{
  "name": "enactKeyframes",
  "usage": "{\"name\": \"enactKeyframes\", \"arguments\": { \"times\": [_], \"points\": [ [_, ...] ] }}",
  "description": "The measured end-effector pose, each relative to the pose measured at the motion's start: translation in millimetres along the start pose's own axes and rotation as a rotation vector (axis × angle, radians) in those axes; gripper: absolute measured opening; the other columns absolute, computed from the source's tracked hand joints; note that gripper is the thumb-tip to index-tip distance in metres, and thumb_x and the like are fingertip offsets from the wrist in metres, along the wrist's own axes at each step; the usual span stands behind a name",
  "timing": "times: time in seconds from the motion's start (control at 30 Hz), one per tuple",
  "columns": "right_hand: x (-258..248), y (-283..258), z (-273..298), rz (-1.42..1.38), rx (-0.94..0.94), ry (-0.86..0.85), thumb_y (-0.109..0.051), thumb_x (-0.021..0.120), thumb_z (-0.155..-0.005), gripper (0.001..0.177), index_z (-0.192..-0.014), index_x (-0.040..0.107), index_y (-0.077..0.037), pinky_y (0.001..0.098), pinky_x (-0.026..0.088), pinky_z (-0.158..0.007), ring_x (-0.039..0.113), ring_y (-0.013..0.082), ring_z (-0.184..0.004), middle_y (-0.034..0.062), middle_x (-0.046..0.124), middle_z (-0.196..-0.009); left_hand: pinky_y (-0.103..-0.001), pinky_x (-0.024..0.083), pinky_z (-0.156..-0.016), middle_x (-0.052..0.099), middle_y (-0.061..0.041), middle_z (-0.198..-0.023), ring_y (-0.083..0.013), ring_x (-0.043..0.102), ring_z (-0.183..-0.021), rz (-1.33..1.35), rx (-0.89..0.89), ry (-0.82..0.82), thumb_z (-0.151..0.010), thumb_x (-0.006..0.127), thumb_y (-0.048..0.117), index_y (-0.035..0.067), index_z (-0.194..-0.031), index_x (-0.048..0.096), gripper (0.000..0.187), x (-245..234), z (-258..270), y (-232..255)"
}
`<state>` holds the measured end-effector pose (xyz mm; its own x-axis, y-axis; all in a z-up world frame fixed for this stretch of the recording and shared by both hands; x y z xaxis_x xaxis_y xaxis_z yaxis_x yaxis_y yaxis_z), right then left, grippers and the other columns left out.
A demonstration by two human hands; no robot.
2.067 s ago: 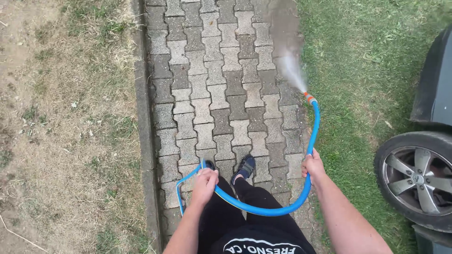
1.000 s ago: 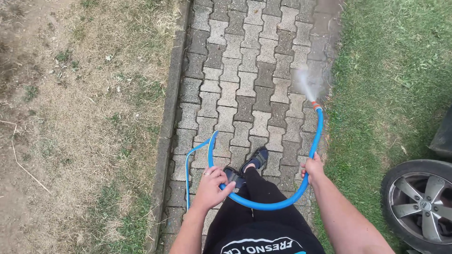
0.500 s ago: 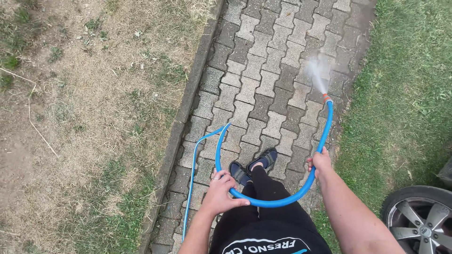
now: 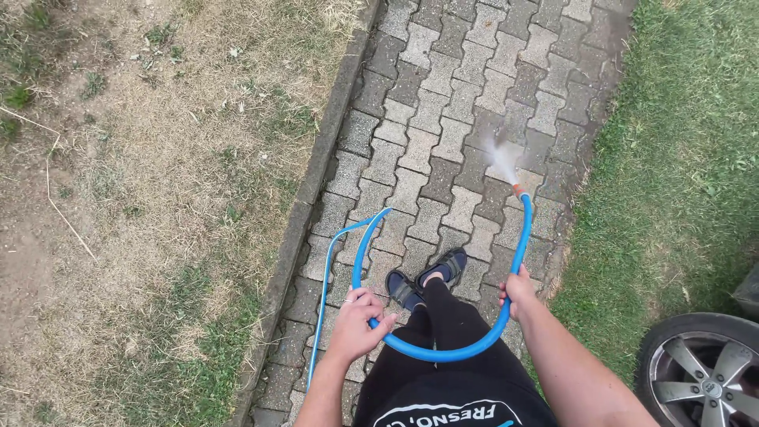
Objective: The person is spraying water on a stone-paved walkway using a blue garden hose. They move the water stream across the pavers and onto the adjacent grass.
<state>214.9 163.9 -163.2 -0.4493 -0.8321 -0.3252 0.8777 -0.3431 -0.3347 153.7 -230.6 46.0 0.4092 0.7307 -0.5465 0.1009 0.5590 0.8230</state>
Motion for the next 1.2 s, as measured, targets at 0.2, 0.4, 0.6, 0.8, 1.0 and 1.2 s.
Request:
{"name": "enactKeyframes", "arguments": {
  "times": [0.2, 0.4, 0.6, 0.8, 1.0, 1.2],
  "points": [
    [0, -8, 18, -0.046, -0.053, 0.051, -0.016, 0.028, -0.109, 0.051, -0.152, 0.034, -0.043, 0.0291, 0.031, -0.034, 0.035, 0.0138, -0.045, 0.0055, 0.042, -0.074, -0.042, 0.039, -0.104, 0.058, 0.006, -0.073, -0.0226, 0.054, -0.1, -0.039, -0.031, -0.01, -0.087, 0.076, 0.035, 0.015, -0.056, 0.056, 0.042, 0, -1, -7],
    [2, 19, 8, -0.012, 0.0, 0.014, -0.018, 0.029, -0.103, 0.069, -0.164, 0.016, -0.048, 0.0302, 0.03, -0.036, 0.034, 0.0149, -0.046, 0.0046, 0.039, -0.07, -0.05, 0.03, -0.115, 0.058, 0.005, -0.072, -0.0219, 0.055, -0.099, -0.075, -0.041, -0.038, -0.089, 0.072, 0.035, 0.013, -0.053, 0.056, 0.045, 5, -4, -10],
    [1, 27, 14, 0.046, -0.043, -0.004, -0.006, 0.024, -0.097, 0.026, -0.104, 0.041, -0.026, 0.0314, 0.026, -0.034, 0.033, 0.0178, -0.043, 0.0075, 0.04, -0.065, -0.043, 0.039, -0.105, 0.058, 0.003, -0.072, -0.0223, 0.057, -0.095, -0.111, -0.008, -0.048, -0.091, 0.069, 0.035, 0.01, -0.052, 0.06, 0.047, 9, -7, -10],
    [-7, 30, 3, -0.033, -0.007, 0.029, -0.01, 0.025, -0.102, 0.044, -0.136, 0.043, -0.033, 0.0295, 0.027, -0.031, 0.032, 0.0154, -0.042, 0.0065, 0.037, -0.067, -0.044, 0.042, -0.105, 0.06, 0.003, -0.072, -0.0213, 0.056, -0.095, -0.1, -0.035, -0.067, -0.091, 0.068, 0.034, 0.009, -0.053, 0.063, 0.045, 11, -8, -5],
    [0, 24, 8, 0.016, -0.005, 0.005, -0.015, 0.028, -0.104, 0.05, -0.147, 0.039, -0.037, 0.0302, 0.028, -0.032, 0.033, 0.0163, -0.043, 0.0079, 0.037, -0.07, -0.039, 0.044, -0.092, 0.061, 0.004, -0.074, -0.0216, 0.054, -0.101, -0.107, -0.068, -0.085, -0.091, 0.069, 0.036, 0.01, -0.054, 0.065, 0.045, 17, -7, -16],
    [11, 7, 39, 0.087, 0.06, -0.038, -0.018, 0.029, -0.108, 0.063, -0.164, 0.019, -0.044, 0.0295, 0.032, -0.037, 0.035, 0.0151, -0.049, 0.0076, 0.04, -0.074, -0.036, 0.044, -0.096, 0.062, 0.006, -0.069, -0.0208, 0.056, -0.099, -0.113, -0.093, -0.095, -0.092, 0.067, 0.035, 0.009, -0.058, 0.073, 0.043, 14, -5, -16]
  ]
}}
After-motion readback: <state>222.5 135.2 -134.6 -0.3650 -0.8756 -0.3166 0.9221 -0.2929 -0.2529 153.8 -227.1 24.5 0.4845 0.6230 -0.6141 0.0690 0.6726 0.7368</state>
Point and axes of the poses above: each hand's wrist, its own z-axis away from the middle knuckle, its own x-axis out of the palm, y = z × x, the point moved 8 cm from there along -z, towards the middle knuckle
